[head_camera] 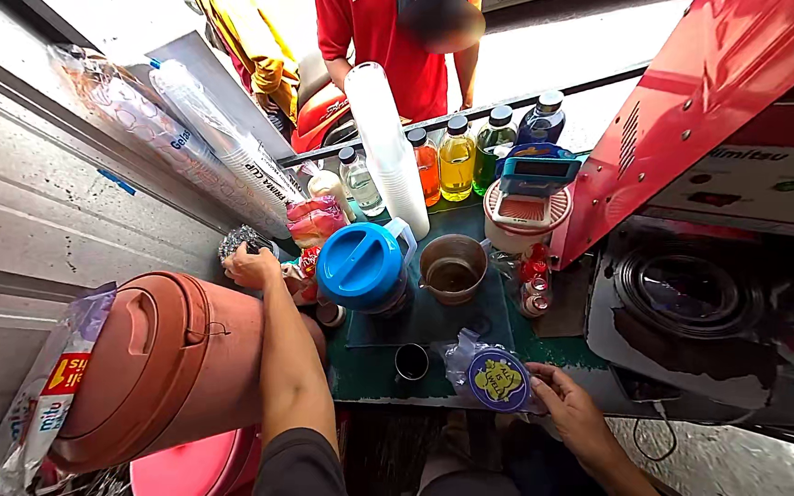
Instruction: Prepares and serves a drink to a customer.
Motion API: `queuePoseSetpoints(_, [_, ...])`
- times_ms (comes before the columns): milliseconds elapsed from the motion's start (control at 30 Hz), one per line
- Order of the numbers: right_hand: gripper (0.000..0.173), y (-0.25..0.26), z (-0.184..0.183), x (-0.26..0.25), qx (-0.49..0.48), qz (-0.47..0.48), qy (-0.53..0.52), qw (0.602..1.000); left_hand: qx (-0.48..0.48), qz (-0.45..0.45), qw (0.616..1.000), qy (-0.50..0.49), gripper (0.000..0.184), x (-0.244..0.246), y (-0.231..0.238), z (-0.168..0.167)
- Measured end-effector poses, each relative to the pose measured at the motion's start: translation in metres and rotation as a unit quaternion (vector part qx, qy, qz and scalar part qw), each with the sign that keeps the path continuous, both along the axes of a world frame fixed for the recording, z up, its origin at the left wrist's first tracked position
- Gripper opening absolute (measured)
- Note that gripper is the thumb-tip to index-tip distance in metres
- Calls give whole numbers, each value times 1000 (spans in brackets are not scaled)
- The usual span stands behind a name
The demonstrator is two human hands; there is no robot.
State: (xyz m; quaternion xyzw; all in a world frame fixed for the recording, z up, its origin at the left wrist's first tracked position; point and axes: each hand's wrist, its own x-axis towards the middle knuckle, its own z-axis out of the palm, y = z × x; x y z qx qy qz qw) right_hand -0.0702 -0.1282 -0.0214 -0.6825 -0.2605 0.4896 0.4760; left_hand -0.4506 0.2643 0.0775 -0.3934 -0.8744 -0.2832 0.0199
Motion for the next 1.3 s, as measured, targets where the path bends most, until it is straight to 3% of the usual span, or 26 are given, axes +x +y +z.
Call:
queuePoseSetpoints(100, [28,1,0,1,-1,4,4,1000,19,6,1000,15,29,-7,5,-7])
queuePoseSetpoints(167, [31,4,1,3,-5,12,1,1000,55,6,998,37,36,-14,6,1])
queuePoseSetpoints(267, [32,5,12,8,-14,18,-40,999,180,-88,978,63,48,-1,-7,39])
queuePoseSetpoints(333, [30,9,20,11,-9,8,-76,997,323,-179,928,56,42,36,-39,85])
queuePoseSetpoints(400, [29,17,27,12,9,-20,-98,995,437,-310,844,-12,28,83,-92,124])
queuePoseSetpoints(467, [26,25,30,10,34,-74,-84,993,426,-469,767,-96,27,128,-154,132])
queuePoseSetpoints(567, [23,30,35,6,46,-135,-14,990,290,-640,673,-229,16,201,-230,86])
queuePoseSetpoints(667, [22,29,44,1,40,-184,85,978,185,-712,605,-306,14,250,-264,22])
queuePoseSetpoints(833, [20,19,51,8,52,-185,170,967,111,-745,596,-279,16,265,-272,-28])
queuePoseSetpoints(933, [19,14,54,9,63,-161,170,970,163,-759,568,-273,14,261,-281,-19])
queuePoseSetpoints(1067, [22,9,55,7,62,-159,161,972,229,-734,582,-264,13,256,-271,7])
queuePoseSetpoints(1233, [36,6,58,5,70,-171,167,969,140,-784,567,-211,15,264,-264,-27])
queuePoseSetpoints(1300, [42,3,59,8,73,-161,177,968,170,-769,574,-224,14,262,-269,-30])
